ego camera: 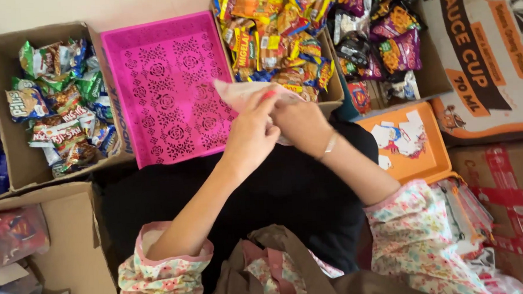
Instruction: Packing various small snack items into individual plastic gift bags.
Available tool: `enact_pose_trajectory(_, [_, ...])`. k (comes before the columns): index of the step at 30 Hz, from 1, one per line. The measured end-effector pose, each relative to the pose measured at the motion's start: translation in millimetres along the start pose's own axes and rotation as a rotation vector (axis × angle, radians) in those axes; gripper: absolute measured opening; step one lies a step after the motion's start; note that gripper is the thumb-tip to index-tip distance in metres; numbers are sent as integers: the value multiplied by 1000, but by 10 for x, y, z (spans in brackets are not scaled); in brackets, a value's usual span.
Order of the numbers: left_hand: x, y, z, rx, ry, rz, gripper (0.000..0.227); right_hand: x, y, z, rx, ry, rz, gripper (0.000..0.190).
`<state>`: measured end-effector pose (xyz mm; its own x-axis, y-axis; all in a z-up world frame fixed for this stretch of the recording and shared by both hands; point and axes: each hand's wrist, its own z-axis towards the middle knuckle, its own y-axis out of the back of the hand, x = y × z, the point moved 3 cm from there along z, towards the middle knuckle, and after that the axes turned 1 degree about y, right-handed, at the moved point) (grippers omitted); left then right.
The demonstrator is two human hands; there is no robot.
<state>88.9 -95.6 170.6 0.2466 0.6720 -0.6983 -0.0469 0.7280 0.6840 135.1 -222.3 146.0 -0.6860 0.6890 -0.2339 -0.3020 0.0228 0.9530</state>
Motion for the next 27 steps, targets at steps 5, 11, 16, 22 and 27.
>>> enact_pose_trajectory(5, [468, 56, 167, -91, 111, -156, 69, -681, 358, 280, -373, -267, 740, 3])
enact_pose_trajectory(11, [529, 167, 201, -41, 204, -438, 68, -961, -970, 666, -306, -215, 511, 39])
enact_pose_trajectory(16, [715, 59, 155, -122, 139, -285, 71, -894, -1588, 728, -5, -180, 69, 95])
enact_pose_trajectory(22, [733, 181, 103, -110, 141, -304, 69, -1130, -1238, 473, -273, -664, 824, 55])
enact_pose_trajectory(27, [672, 273, 29, -101, 131, -314, 69, -803, 31, 317, -525, -318, 1871, 67])
